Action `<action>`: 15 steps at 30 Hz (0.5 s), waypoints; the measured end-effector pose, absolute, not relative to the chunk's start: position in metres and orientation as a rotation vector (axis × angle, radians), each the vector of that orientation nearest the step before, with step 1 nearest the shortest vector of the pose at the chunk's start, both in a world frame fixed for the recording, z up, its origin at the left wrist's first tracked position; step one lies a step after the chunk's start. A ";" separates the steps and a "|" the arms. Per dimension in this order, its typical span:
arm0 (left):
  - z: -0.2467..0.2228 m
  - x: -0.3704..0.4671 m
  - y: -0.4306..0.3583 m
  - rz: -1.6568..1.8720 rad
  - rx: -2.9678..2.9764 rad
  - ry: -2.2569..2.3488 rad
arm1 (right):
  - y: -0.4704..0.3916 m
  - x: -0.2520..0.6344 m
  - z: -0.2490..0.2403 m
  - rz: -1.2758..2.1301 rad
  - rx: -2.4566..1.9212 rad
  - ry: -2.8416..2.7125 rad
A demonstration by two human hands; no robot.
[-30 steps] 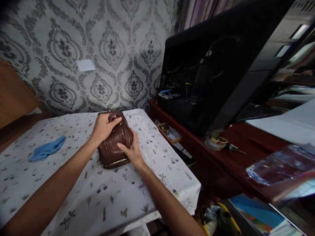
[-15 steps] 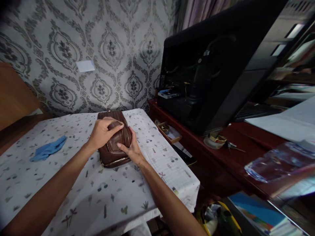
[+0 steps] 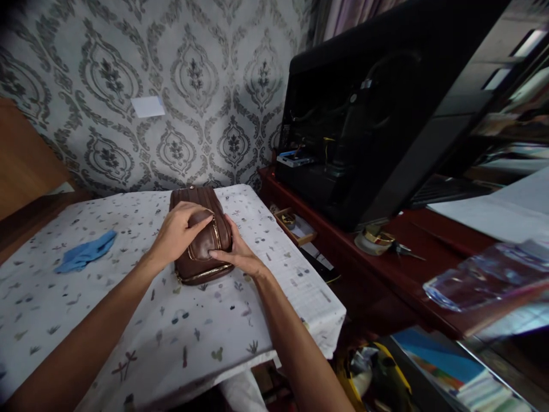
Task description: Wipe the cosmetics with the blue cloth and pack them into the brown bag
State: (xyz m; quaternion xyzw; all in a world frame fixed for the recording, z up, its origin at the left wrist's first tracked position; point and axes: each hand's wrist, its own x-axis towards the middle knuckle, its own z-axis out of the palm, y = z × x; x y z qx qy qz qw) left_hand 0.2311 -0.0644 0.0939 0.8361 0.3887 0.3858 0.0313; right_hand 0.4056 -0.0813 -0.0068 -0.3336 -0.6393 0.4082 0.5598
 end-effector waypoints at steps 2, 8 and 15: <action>0.093 0.231 -0.064 1.181 2.579 1.197 | -0.081 0.404 -0.007 0.988 -0.797 -1.510; 0.089 0.233 -0.063 1.229 2.569 1.244 | -0.076 0.397 -0.015 0.985 -0.781 -1.505; 0.085 0.239 -0.060 1.317 2.498 1.352 | -0.075 0.399 -0.016 0.989 -0.756 -1.504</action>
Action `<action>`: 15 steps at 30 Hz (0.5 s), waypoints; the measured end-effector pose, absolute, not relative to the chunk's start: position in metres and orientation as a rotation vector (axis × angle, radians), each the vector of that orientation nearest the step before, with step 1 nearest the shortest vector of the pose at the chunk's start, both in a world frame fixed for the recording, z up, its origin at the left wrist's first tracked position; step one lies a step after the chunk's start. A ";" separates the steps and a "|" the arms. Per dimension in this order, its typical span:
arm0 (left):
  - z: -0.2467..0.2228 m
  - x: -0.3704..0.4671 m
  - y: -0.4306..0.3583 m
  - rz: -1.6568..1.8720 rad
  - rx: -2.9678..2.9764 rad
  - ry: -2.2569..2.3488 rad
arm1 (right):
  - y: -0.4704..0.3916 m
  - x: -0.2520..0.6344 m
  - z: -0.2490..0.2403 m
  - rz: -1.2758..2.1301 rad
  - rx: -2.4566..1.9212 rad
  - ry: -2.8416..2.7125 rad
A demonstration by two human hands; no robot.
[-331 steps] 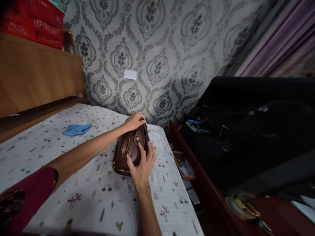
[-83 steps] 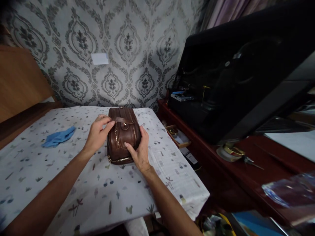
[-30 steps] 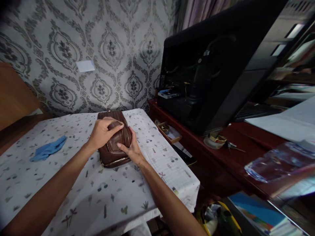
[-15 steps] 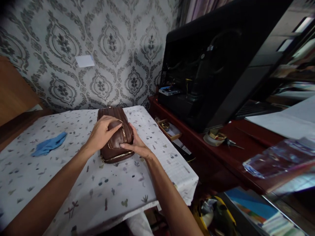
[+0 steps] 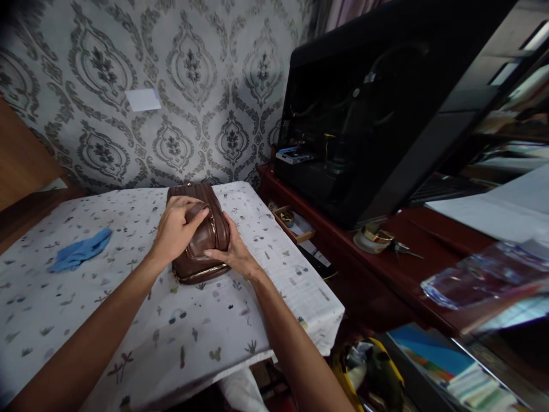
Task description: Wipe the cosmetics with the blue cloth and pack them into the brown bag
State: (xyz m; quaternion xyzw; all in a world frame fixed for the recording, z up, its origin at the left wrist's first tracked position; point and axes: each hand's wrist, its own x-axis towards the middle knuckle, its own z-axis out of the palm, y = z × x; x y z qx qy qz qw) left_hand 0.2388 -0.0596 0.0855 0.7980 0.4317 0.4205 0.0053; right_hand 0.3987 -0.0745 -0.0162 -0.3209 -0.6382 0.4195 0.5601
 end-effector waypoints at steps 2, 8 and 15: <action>0.084 0.239 -0.056 1.329 2.466 1.359 | -0.075 0.399 -0.015 1.002 -0.776 -1.509; 0.086 0.235 -0.048 1.212 2.523 1.239 | -0.076 0.399 -0.013 1.062 -0.754 -1.485; 0.096 0.223 -0.054 1.030 2.525 1.082 | -0.079 0.400 -0.010 1.099 -0.752 -1.471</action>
